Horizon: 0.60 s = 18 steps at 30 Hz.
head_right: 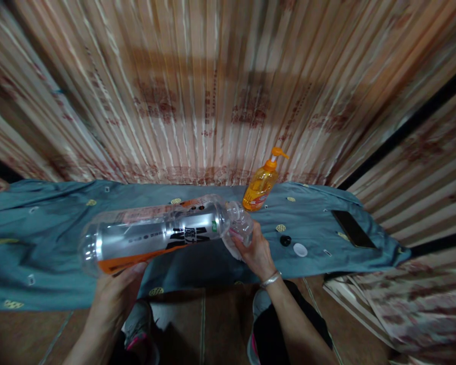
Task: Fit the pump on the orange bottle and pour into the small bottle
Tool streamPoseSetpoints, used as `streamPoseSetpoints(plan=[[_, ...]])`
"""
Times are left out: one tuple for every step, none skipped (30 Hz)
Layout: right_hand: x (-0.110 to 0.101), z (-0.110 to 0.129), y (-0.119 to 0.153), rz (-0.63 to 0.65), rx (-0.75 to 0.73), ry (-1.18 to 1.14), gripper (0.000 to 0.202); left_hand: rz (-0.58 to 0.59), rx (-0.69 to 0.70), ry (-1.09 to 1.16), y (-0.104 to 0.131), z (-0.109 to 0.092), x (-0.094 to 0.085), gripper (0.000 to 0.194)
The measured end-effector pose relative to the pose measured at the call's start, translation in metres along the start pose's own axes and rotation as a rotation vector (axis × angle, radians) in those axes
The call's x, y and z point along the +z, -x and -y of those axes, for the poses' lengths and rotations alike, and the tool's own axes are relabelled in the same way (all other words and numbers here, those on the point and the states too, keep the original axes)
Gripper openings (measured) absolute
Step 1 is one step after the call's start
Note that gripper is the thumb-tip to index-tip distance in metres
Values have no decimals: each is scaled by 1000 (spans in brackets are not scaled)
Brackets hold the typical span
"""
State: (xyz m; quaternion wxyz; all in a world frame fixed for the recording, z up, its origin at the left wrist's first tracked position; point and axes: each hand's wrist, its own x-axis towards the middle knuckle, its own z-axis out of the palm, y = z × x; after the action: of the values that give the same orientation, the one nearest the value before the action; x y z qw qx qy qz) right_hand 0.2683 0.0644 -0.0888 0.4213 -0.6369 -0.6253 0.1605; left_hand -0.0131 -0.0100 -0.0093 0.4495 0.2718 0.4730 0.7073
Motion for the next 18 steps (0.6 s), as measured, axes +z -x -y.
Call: streamPoseSetpoints(plan=[[0,-1,0,1,1,-4,57,19,1,-1,-3,1,-1,85],[0,-1,0,4,0,-10,58,40,-4,1,-5,1,-3,88],[0,-1,0,4,-4,-15,59,62,-12,2,-8,2,-4,90],[0,-2,0,3,-8,-18,60,86,-24,-6,-11,2,-6,89],[0,-2,-1,-1,-12,-17,60,95,-30,-10,-13,3,-7,87],[0,-3,-1,-7,-16,-13,59,99,-31,-13,-15,2,-7,83],[0,-3,-1,-13,-21,-7,58,97,-29,-15,-16,2,-7,79],[1,-3,-1,-18,-25,-2,57,91,-18,-13,-15,1,-7,74],[1,-4,-1,-21,-29,1,56,85,-14,-16,-15,-1,-6,67],[1,-4,-1,-22,-32,3,56,80,-14,-20,-13,-3,-4,61],[1,-4,-1,-20,-32,3,56,77,-17,-25,-12,-5,-3,55],[1,-5,-1,-18,-31,0,56,76,-25,-30,-11,-6,-1,51],[1,-5,-1,-14,-28,-6,57,78,-33,-32,-10,-8,0,50],[1,-5,0,-10,-27,-14,58,81,-38,-30,-10,-9,0,51],[1,-4,0,-6,-24,-21,59,83,-40,-25,-10,-10,1,53],[1,-4,-1,-3,-21,-26,60,84,-40,-18,-11,-9,1,54],[0,-4,-1,-1,-16,-27,61,83,-37,-10,-12,-8,1,55],[0,-4,-1,-1,-11,-25,61,82,-33,-4,-14,-7,1,56]])
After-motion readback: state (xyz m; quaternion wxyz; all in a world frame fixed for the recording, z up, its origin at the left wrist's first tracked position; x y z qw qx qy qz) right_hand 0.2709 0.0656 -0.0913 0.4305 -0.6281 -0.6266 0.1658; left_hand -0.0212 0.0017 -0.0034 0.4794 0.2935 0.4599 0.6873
